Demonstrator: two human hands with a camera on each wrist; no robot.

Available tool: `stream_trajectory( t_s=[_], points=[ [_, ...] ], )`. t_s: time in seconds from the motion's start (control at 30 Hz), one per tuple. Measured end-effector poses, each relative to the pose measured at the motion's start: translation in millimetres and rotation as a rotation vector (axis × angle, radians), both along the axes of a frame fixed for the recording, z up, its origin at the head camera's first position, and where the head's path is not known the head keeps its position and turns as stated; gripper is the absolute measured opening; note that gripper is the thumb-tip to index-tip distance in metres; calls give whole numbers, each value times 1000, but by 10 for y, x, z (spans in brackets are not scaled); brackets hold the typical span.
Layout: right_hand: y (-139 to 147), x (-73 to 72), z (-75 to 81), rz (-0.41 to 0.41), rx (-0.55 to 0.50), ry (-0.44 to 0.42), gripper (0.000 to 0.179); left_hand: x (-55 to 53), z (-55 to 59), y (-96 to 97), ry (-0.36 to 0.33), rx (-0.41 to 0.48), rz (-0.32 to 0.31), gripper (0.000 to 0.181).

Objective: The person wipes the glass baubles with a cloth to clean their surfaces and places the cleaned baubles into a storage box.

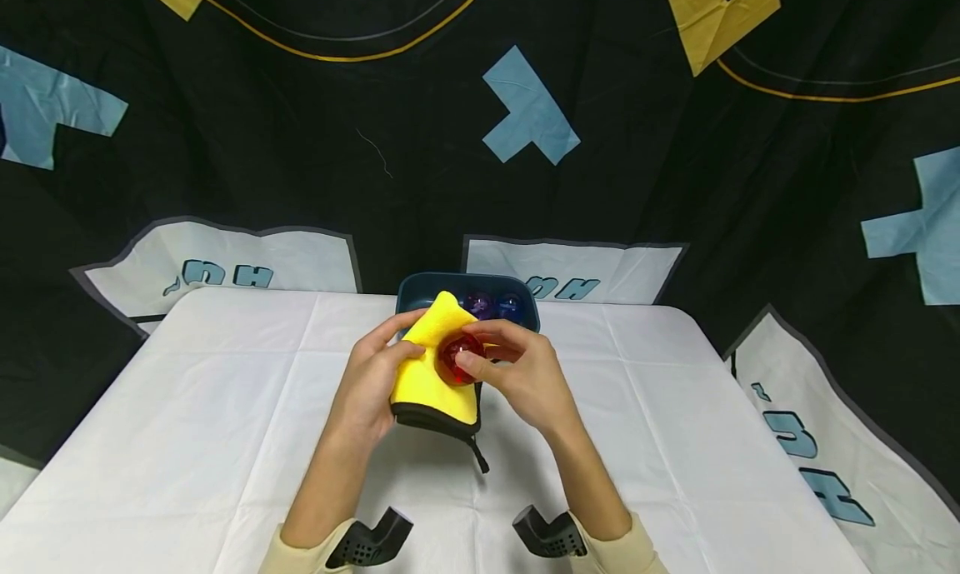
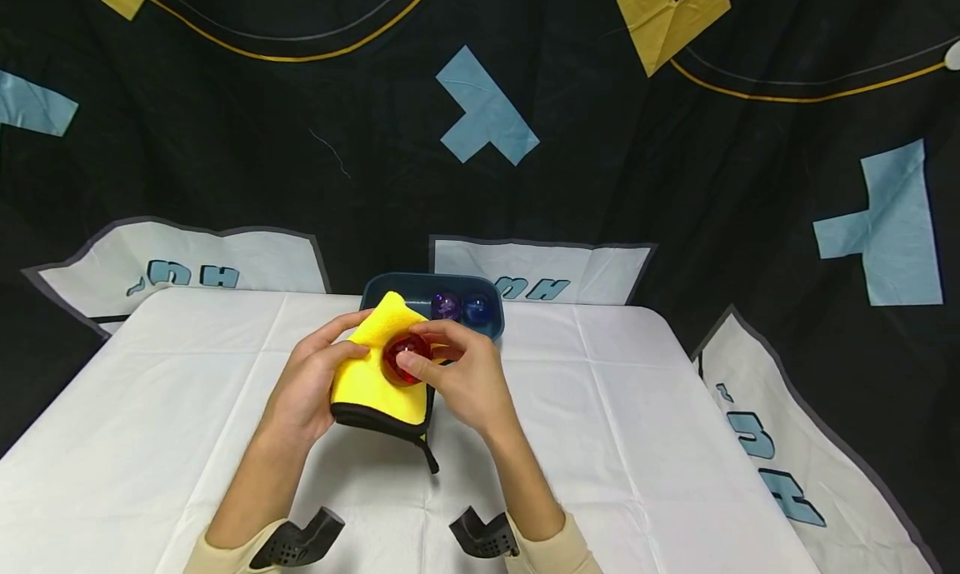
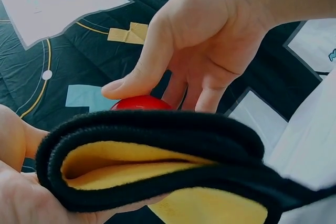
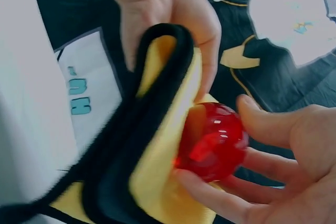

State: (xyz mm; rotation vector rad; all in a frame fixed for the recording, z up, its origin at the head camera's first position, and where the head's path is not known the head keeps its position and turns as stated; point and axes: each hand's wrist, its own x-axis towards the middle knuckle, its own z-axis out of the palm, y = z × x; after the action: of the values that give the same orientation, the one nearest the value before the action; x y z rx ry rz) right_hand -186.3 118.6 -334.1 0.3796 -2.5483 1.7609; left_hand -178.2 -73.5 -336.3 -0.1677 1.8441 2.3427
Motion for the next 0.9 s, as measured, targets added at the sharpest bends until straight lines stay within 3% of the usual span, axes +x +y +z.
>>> stream_trajectory(
  t_s=[0.2, 0.43, 0.63, 0.9],
  points=[
    [29, 17, 42, 80, 21, -46, 60, 0, 2, -9, -14, 3, 16, 48],
    [30, 9, 28, 14, 51, -47, 56, 4, 1, -6, -6, -10, 13, 48],
    [40, -23, 12, -2, 51, -128, 51, 9, 11, -2, -2, -18, 21, 48],
    [63, -60, -22, 148, -4, -268, 51, 0, 2, -18, 16, -23, 24, 48]
  ],
)
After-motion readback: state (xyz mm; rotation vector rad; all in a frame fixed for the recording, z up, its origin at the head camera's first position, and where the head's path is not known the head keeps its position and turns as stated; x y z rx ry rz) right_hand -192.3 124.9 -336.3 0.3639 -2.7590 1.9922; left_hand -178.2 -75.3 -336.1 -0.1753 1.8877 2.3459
